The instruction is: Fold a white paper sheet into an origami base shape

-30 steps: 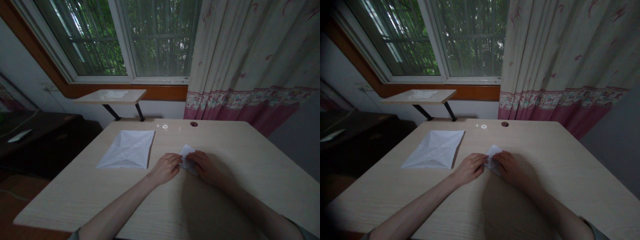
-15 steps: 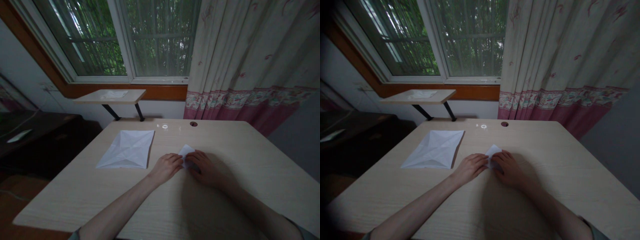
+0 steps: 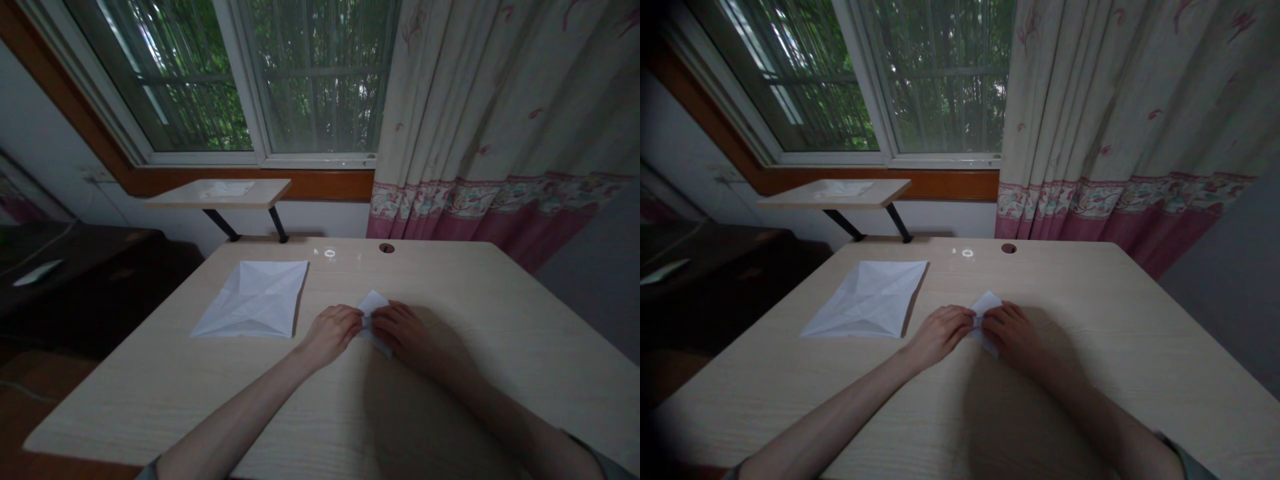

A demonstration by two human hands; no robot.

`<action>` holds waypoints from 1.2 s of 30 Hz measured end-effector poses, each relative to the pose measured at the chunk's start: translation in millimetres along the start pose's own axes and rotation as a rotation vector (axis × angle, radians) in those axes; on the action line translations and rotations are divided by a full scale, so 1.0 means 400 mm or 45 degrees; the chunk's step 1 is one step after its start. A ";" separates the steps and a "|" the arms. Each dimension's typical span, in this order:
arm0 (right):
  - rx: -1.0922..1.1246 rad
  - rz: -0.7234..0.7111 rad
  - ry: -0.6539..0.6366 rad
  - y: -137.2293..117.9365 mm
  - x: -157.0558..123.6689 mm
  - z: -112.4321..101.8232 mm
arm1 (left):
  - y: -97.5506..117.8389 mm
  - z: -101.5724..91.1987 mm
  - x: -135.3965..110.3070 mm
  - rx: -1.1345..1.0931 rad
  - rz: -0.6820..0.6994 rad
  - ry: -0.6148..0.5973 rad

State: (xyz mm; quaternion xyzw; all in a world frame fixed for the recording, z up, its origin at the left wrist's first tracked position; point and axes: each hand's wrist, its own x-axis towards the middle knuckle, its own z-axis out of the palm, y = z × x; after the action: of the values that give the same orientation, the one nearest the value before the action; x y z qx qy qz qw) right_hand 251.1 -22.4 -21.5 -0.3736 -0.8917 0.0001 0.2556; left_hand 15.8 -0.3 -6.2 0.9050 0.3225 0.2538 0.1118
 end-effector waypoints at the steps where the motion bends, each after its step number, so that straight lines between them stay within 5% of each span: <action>1: 0.009 0.005 0.005 -0.001 0.001 -0.001 | 0.001 0.000 0.000 -0.010 -0.010 -0.010; 23: 0.039 0.228 0.046 -0.004 0.004 0.017 | 0.003 0.000 0.006 -0.101 -0.117 -0.064; 36: -0.116 0.004 -0.022 0.004 -0.006 0.010 | -0.004 0.015 0.001 -0.017 -0.040 -0.016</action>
State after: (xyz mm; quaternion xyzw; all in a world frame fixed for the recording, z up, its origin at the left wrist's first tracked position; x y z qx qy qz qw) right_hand 251.7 -22.2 -26.4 -0.3862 -0.8924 -0.0367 0.2306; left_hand 18.5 1.0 -11.6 0.9007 0.3342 0.2484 0.1237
